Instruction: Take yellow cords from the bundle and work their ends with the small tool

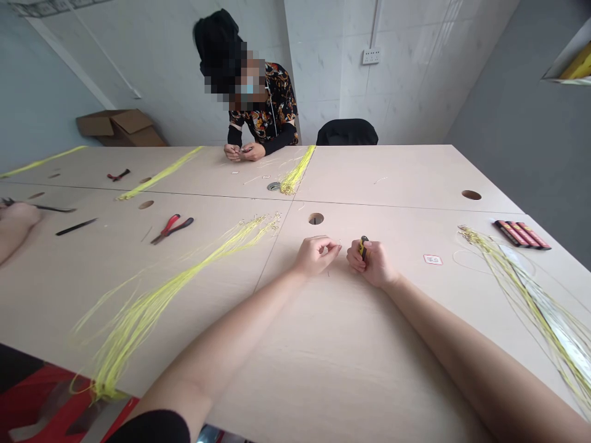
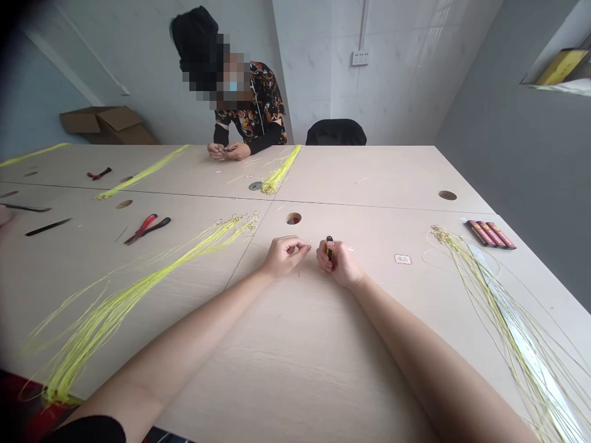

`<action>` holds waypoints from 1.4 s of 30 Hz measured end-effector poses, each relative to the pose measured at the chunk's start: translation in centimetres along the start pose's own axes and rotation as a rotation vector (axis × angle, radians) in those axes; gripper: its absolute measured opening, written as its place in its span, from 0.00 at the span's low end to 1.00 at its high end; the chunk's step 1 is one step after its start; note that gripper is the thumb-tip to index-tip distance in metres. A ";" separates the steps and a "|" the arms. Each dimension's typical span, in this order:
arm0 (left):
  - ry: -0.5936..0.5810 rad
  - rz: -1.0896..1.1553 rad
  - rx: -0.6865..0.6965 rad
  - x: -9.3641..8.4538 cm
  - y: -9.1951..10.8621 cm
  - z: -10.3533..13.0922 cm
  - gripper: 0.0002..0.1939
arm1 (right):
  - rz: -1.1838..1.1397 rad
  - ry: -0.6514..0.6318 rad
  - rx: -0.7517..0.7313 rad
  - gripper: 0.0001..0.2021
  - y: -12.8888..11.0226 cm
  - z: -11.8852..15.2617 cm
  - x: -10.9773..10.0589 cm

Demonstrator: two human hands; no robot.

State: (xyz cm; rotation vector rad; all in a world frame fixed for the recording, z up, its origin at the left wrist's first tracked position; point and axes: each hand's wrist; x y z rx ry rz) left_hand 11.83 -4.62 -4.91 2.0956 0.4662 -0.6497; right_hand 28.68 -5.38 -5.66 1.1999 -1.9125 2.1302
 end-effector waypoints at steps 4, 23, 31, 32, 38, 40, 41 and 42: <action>-0.002 -0.002 -0.005 0.0 0.0 0.0 0.13 | -0.006 0.004 0.012 0.16 0.0 -0.1 0.0; -0.001 -0.006 -0.014 0.0 0.2 0.0 0.12 | -0.012 -0.002 0.041 0.18 -0.3 0.0 0.3; -0.010 -0.010 -0.039 -0.1 0.3 -0.1 0.13 | 0.007 -0.015 0.068 0.18 -0.6 0.1 0.4; -0.011 -0.010 -0.041 -0.1 0.3 -0.1 0.13 | 0.004 -0.017 0.069 0.18 -0.6 0.1 0.4; -0.007 -0.008 -0.035 -0.1 0.2 0.0 0.13 | 0.028 0.021 0.060 0.18 -0.4 0.1 0.5; -0.006 -0.004 -0.030 -0.1 0.2 0.0 0.13 | 0.030 0.036 0.061 0.19 -0.3 0.0 0.4; -0.006 -0.003 -0.029 -0.1 0.2 0.0 0.13 | 0.033 0.041 0.060 0.19 -0.2 0.0 0.4; -0.006 -0.003 -0.029 -0.1 0.2 0.0 0.13 | 0.037 0.043 0.058 0.19 -0.1 0.0 0.4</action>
Point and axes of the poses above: each hand's wrist, its own z-axis away from the middle knuckle, its own x-axis out of the palm, y = z × x, and after that the axes turned 6 degrees about -z, right-handed
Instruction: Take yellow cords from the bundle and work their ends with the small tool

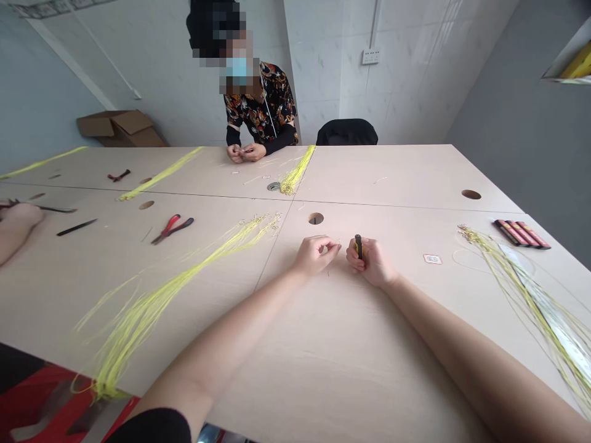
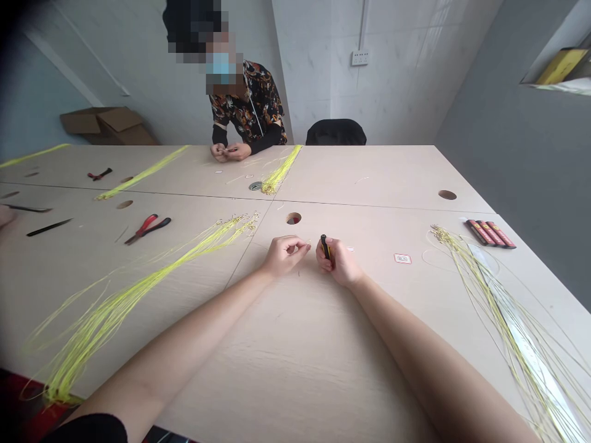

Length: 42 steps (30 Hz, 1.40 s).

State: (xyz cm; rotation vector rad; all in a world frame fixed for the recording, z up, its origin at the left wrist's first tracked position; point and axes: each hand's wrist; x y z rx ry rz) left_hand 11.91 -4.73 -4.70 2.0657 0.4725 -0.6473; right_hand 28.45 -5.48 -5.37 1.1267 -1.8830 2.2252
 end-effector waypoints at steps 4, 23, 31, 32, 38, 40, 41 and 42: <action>0.000 -0.004 -0.001 0.0 -0.1 0.0 0.13 | 0.016 -0.006 -0.013 0.19 0.3 -0.1 -0.3; 0.001 -0.008 -0.002 0.0 -0.1 0.0 0.13 | -0.010 0.026 0.002 0.18 0.0 -0.2 -0.2; -0.002 -0.010 -0.002 0.0 -0.1 0.0 0.13 | -0.005 0.050 -0.004 0.19 -0.1 -0.2 0.1; 0.000 -0.008 -0.001 0.0 -0.1 0.0 0.13 | 0.001 0.047 -0.009 0.19 0.0 -0.1 0.1; -0.002 -0.005 -0.001 0.0 -0.2 0.0 0.12 | 0.032 0.033 -0.032 0.19 0.1 -0.1 -0.1; -0.002 -0.004 -0.001 0.0 -0.2 0.0 0.12 | 0.041 0.031 -0.039 0.18 0.2 -0.1 -0.1; -0.003 -0.003 -0.001 0.0 -0.2 0.0 0.12 | 0.042 0.031 -0.039 0.18 0.2 -0.1 -0.1; -0.004 -0.002 0.000 0.0 -0.2 0.0 0.12 | 0.039 0.034 -0.038 0.18 0.2 -0.2 -0.1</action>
Point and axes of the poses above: each hand's wrist, its own z-axis away from the middle knuckle, its own x-axis out of the palm, y = z × x, and after that the axes turned 6 degrees about -z, right-handed
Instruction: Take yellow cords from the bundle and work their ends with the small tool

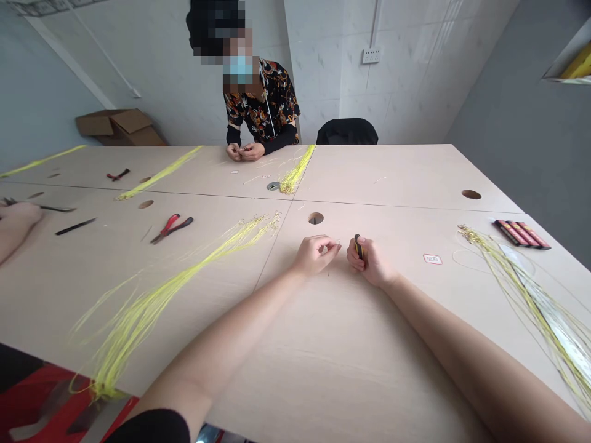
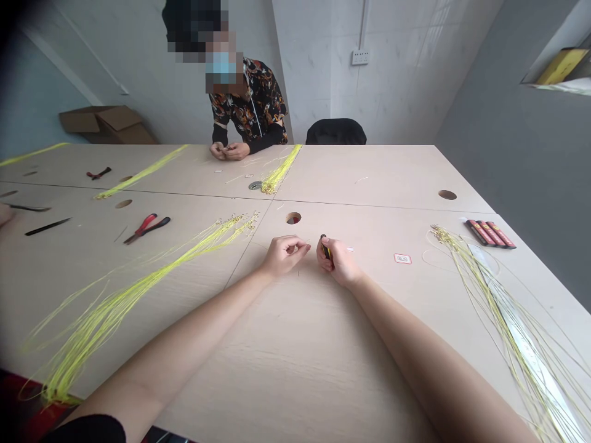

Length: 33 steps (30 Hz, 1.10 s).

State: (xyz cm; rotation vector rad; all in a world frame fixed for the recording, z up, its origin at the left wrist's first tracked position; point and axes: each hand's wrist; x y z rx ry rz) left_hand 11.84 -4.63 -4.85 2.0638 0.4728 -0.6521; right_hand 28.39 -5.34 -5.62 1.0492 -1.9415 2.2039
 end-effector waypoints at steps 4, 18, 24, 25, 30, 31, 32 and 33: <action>0.001 0.008 0.004 0.0 0.1 0.0 0.13 | -0.043 0.010 0.023 0.17 -0.2 0.0 0.1; -0.001 0.021 0.003 0.0 0.2 0.0 0.13 | -0.090 0.001 0.087 0.15 -0.3 0.0 0.2; 0.006 0.018 0.023 0.1 -0.1 0.0 0.13 | -0.062 -0.019 0.079 0.16 -0.3 0.0 0.1; 0.008 0.018 0.028 0.1 -0.2 0.0 0.13 | -0.058 -0.024 0.075 0.16 -0.3 0.1 0.1; 0.012 0.007 0.046 0.1 -0.3 0.0 0.12 | -0.033 -0.061 0.039 0.16 0.3 0.0 -0.5; 0.012 0.004 0.046 0.1 -0.3 0.0 0.12 | -0.030 -0.068 0.036 0.16 0.3 0.0 -0.6; 0.012 0.003 0.045 0.1 -0.2 0.0 0.12 | -0.029 -0.070 0.036 0.16 0.4 0.0 -0.6; 0.012 0.003 0.044 0.1 -0.2 0.0 0.12 | -0.028 -0.070 0.037 0.16 0.4 -0.1 -0.6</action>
Point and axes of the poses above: each hand's wrist, its own z-axis away from the middle knuckle, its own x-axis out of the palm, y = z × x, and after that the axes turned 6 degrees about -z, right-handed
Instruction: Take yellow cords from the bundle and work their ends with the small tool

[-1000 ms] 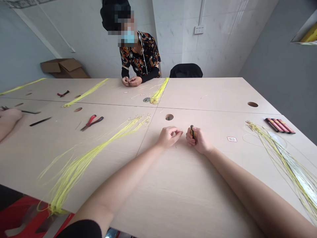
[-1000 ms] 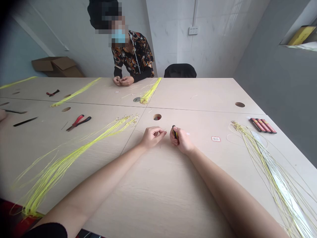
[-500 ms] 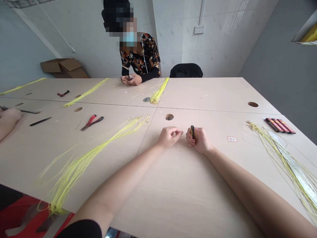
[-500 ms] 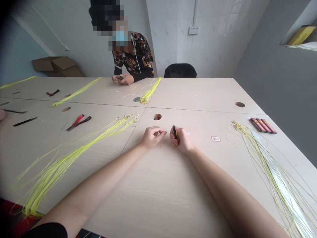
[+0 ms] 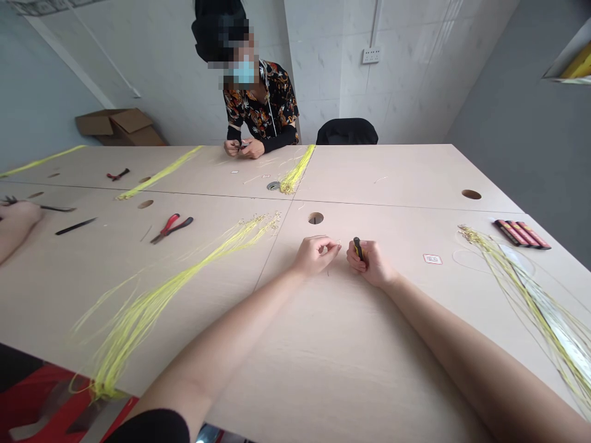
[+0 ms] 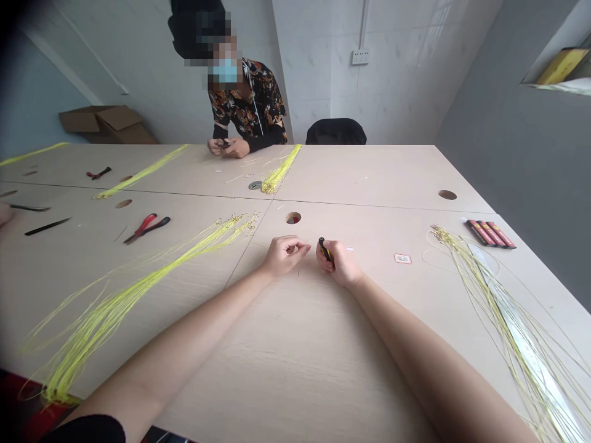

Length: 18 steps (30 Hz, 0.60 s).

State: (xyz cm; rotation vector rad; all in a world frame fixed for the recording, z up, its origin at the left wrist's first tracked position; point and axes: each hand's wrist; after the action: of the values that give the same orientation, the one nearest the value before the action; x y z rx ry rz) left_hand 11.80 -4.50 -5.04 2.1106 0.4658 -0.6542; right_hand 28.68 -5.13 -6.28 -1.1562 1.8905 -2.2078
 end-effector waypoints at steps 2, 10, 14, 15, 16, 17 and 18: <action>0.001 0.002 -0.003 0.0 0.1 0.0 0.12 | -0.005 0.008 0.006 0.17 -0.1 0.0 0.1; -0.002 0.005 -0.015 -0.1 0.2 0.0 0.12 | -0.046 0.011 0.014 0.18 -0.7 0.1 0.6; -0.005 0.004 -0.012 0.0 0.1 0.0 0.12 | -0.027 0.028 -0.004 0.18 -0.2 0.0 0.3; -0.006 0.005 -0.009 0.0 0.1 0.0 0.12 | -0.023 0.030 -0.003 0.18 -0.2 0.0 0.2; -0.004 0.007 -0.007 0.0 0.1 0.0 0.12 | -0.021 0.033 -0.003 0.17 -0.1 0.0 0.2; -0.003 0.009 -0.006 -0.1 0.1 0.0 0.12 | -0.023 0.034 -0.004 0.17 -0.1 0.0 0.2; 0.000 0.011 -0.006 -0.1 0.1 0.0 0.12 | -0.028 0.035 -0.007 0.18 -0.1 0.0 0.2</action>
State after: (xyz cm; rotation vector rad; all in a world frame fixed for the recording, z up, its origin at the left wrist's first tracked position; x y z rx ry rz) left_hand 11.79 -4.54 -4.94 2.1056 0.4550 -0.6457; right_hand 28.58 -5.19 -6.04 -1.1601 1.9081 -2.2520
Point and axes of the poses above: each hand's wrist, its own z-axis away from the middle knuckle, its own x-axis out of the palm, y = z × x, and after that the axes turned 6 degrees about -z, right-handed
